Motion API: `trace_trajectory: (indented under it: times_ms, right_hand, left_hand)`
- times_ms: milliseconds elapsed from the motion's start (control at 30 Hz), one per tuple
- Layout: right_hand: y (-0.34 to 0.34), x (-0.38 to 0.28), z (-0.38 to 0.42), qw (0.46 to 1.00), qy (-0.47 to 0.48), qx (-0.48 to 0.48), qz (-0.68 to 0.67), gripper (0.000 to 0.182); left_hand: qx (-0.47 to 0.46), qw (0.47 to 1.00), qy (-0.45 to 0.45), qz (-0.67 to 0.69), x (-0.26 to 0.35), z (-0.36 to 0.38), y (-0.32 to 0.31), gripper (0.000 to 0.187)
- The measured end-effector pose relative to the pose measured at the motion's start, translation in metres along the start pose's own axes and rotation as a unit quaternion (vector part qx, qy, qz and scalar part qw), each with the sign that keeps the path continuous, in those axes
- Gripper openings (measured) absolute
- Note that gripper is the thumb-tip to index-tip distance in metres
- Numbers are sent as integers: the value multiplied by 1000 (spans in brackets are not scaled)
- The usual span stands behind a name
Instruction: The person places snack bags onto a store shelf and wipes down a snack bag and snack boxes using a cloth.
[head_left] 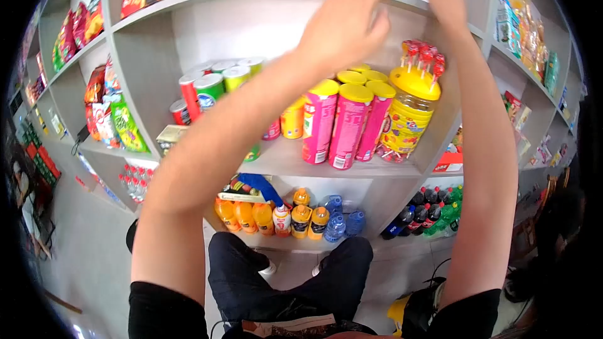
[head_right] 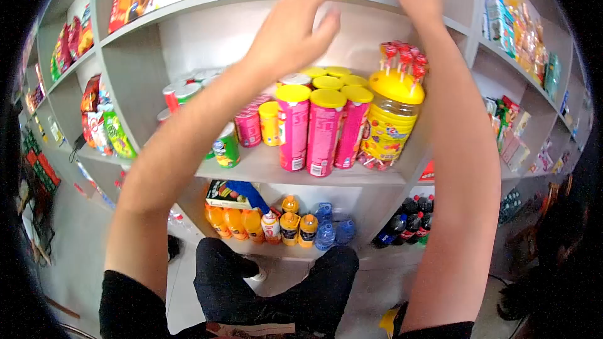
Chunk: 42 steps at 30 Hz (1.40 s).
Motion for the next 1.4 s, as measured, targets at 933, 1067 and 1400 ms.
trace_trajectory:
  times_ms: [933, 1067, 1400]
  right_hand:
    - [3, -47, 726, 552, -97, -821, 104, 26]
    - [-16, -38, 762, 565, -163, -809, -5, 23]
    - [-227, -52, 664, 819, -100, -556, -95, 28]
  left_hand:
    - [-639, 475, 503, 337, 249, 661, 77, 38]
    - [-549, 505, 565, 352, 236, 662, 74, 33]
    - [61, 298, 897, 322, 39, 713, 95, 33]
Point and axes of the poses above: each hand's wrist, its own z-axis away from the middle knuckle, its own y-axis out of the back of the hand, x = y × z, the point moved 4 cm from there along -z, towards the middle knuckle
